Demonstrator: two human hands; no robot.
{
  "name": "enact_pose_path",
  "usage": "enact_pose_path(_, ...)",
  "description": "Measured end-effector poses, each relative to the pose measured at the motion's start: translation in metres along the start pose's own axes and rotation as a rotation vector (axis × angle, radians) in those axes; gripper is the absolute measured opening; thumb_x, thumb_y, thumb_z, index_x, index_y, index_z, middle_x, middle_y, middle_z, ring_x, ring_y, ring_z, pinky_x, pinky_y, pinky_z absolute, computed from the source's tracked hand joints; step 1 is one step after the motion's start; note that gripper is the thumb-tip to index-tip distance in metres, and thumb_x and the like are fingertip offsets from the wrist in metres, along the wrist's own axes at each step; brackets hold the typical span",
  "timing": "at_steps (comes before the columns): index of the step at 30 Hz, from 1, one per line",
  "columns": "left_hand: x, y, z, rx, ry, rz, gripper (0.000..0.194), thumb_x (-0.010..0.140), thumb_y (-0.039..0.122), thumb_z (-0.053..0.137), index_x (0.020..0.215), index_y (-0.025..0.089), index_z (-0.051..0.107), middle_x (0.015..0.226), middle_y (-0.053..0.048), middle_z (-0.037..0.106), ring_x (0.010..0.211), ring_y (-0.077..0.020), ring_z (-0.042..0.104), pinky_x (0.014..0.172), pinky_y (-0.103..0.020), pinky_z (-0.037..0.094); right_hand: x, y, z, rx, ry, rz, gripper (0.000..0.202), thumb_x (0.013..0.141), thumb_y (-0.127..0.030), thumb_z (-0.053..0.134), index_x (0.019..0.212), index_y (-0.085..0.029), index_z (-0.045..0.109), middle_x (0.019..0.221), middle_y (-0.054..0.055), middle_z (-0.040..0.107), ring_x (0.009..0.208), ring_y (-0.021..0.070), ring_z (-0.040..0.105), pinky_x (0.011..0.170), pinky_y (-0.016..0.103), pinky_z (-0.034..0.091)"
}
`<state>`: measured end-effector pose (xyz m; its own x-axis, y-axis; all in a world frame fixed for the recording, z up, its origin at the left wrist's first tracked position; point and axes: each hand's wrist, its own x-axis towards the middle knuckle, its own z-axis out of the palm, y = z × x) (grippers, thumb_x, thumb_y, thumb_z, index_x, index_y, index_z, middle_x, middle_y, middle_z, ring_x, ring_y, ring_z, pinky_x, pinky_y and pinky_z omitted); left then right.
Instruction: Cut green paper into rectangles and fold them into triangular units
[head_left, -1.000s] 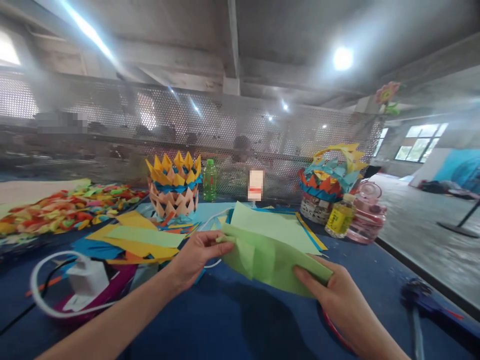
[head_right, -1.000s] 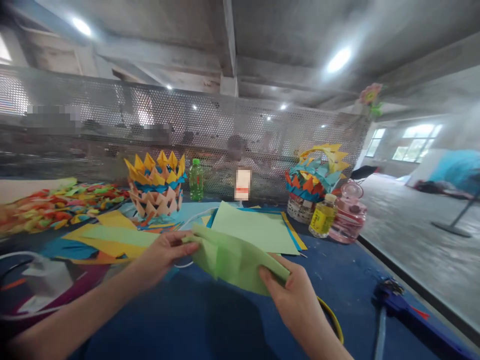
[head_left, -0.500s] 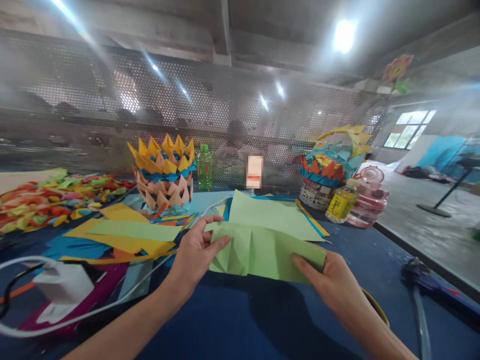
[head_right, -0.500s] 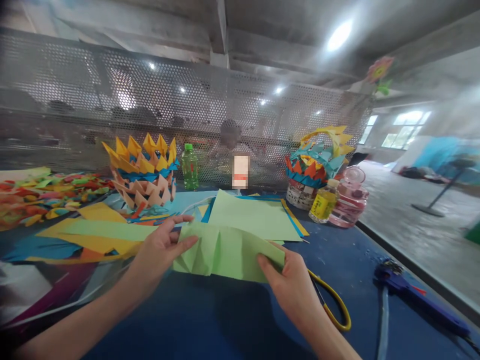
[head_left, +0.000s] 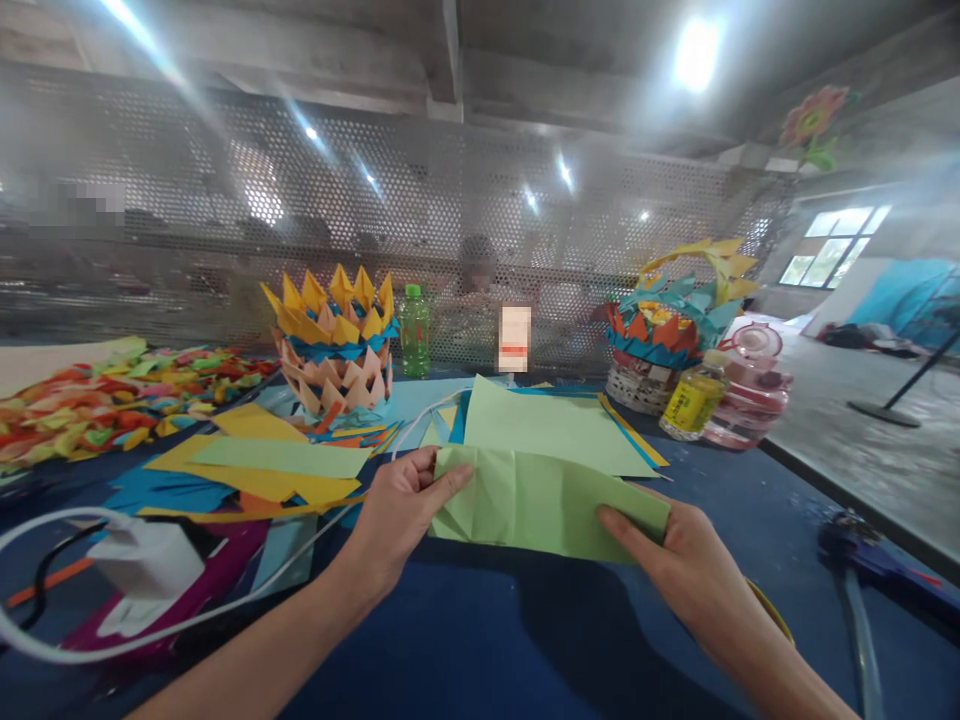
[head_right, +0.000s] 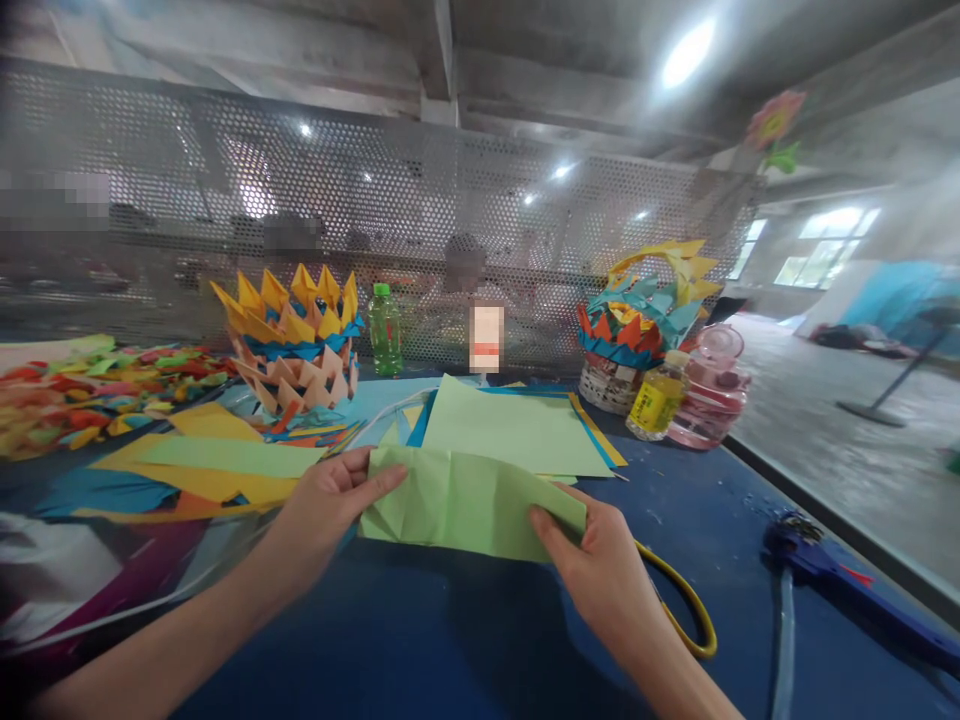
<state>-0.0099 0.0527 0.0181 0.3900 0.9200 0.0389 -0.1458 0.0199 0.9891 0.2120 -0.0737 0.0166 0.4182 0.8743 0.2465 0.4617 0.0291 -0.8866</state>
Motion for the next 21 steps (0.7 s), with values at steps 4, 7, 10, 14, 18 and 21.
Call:
enact_pose_path(4, 0.0001, -0.0003, 0.0001, -0.039, -0.027, -0.028, 0.045, 0.054, 0.044, 0.091, 0.084, 0.015, 0.074, 0.075, -0.004, 0.077, 0.067, -0.0171, 0.07, 0.067, -0.025, 0.056, 0.0004, 0.0044, -0.0023, 0.001, -0.115, 0.046, 0.038, 0.084, -0.045, 0.063, 0.103, -0.014, 0.074, 0.087, 0.007, 0.077, 0.083, 0.0263, 0.071, 0.072, 0.029, 0.055)
enact_pose_path(7, -0.0011, 0.0009, 0.0007, -0.061, -0.04, -0.057, 0.043, 0.054, 0.041, 0.091, 0.083, 0.015, 0.074, 0.075, -0.004, 0.078, 0.063, -0.0171, 0.07, 0.064, -0.026, 0.057, 0.0007, 0.0028, -0.0025, 0.009, -0.117, 0.061, 0.042, 0.082, -0.047, 0.062, 0.105, -0.013, 0.073, 0.089, 0.008, 0.077, 0.084, 0.0273, 0.07, 0.073, 0.031, 0.054)
enact_pose_path(10, -0.0026, 0.0018, 0.0011, -0.077, -0.053, -0.075, 0.041, 0.056, 0.039, 0.091, 0.085, 0.014, 0.074, 0.077, -0.006, 0.078, 0.066, -0.0185, 0.072, 0.066, -0.028, 0.058, 0.0015, -0.0001, -0.0016, 0.016, -0.119, 0.068, 0.044, 0.081, -0.049, 0.062, 0.103, -0.012, 0.073, 0.089, 0.009, 0.077, 0.083, 0.0282, 0.069, 0.072, 0.031, 0.053)
enact_pose_path(14, -0.0029, 0.0028, 0.0017, -0.09, -0.063, -0.077, 0.042, 0.057, 0.038, 0.091, 0.086, 0.014, 0.073, 0.079, -0.006, 0.078, 0.066, -0.019, 0.072, 0.066, -0.028, 0.059, 0.0024, 0.0007, -0.0012, 0.031, -0.113, 0.072, 0.043, 0.08, -0.048, 0.064, 0.103, -0.013, 0.073, 0.09, 0.009, 0.077, 0.087, 0.0293, 0.069, 0.075, 0.032, 0.053)
enact_pose_path(18, -0.0022, 0.003, 0.0022, -0.099, -0.058, -0.053, 0.043, 0.056, 0.039, 0.091, 0.086, 0.015, 0.072, 0.074, -0.003, 0.077, 0.065, -0.0164, 0.071, 0.065, -0.025, 0.057, 0.0011, 0.0014, -0.0009, 0.096, -0.102, 0.093, 0.036, 0.079, -0.045, 0.07, 0.099, -0.015, 0.075, 0.091, 0.009, 0.076, 0.089, 0.0295, 0.068, 0.078, 0.034, 0.053)
enact_pose_path(21, -0.0024, 0.002, 0.0022, -0.116, -0.025, -0.019, 0.042, 0.056, 0.038, 0.091, 0.084, 0.016, 0.069, 0.072, 0.0, 0.075, 0.064, -0.0125, 0.068, 0.063, -0.019, 0.054, -0.0025, -0.002, -0.0006, 0.309, -0.076, 0.141, 0.032, 0.076, -0.044, 0.077, 0.093, -0.017, 0.075, 0.09, 0.007, 0.076, 0.084, 0.0255, 0.068, 0.076, 0.032, 0.055)
